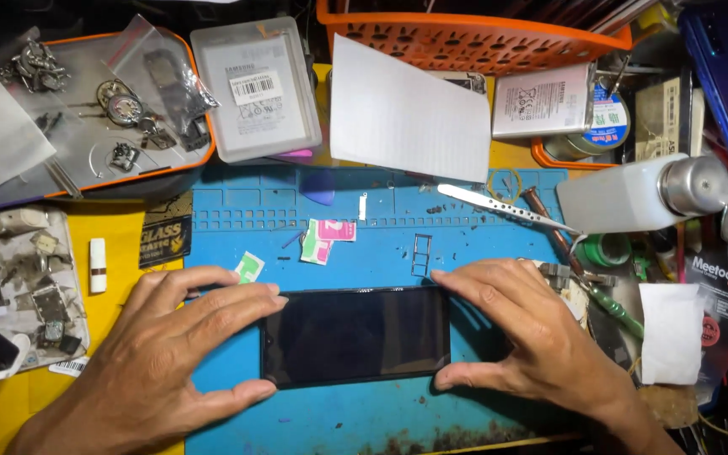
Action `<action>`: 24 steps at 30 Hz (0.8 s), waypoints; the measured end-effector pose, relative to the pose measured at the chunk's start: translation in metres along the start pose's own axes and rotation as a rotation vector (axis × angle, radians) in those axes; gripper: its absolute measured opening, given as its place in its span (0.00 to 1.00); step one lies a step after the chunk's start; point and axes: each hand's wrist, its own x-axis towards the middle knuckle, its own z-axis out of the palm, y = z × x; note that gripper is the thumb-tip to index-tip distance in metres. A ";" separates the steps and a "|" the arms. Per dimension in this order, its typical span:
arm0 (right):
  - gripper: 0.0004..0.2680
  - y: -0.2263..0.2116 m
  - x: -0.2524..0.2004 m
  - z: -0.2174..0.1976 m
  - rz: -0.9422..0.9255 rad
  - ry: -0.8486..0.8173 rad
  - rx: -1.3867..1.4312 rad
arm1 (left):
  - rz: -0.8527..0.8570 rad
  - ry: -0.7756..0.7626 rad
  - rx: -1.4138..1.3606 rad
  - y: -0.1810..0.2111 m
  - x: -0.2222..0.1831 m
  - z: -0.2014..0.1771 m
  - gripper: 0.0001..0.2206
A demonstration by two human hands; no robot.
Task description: Cleaning a smartphone screen and applying a new screen protector with precise alignment.
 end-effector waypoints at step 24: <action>0.32 0.004 -0.009 -0.009 0.034 -0.143 0.113 | 0.014 0.029 0.004 0.005 0.000 0.000 0.34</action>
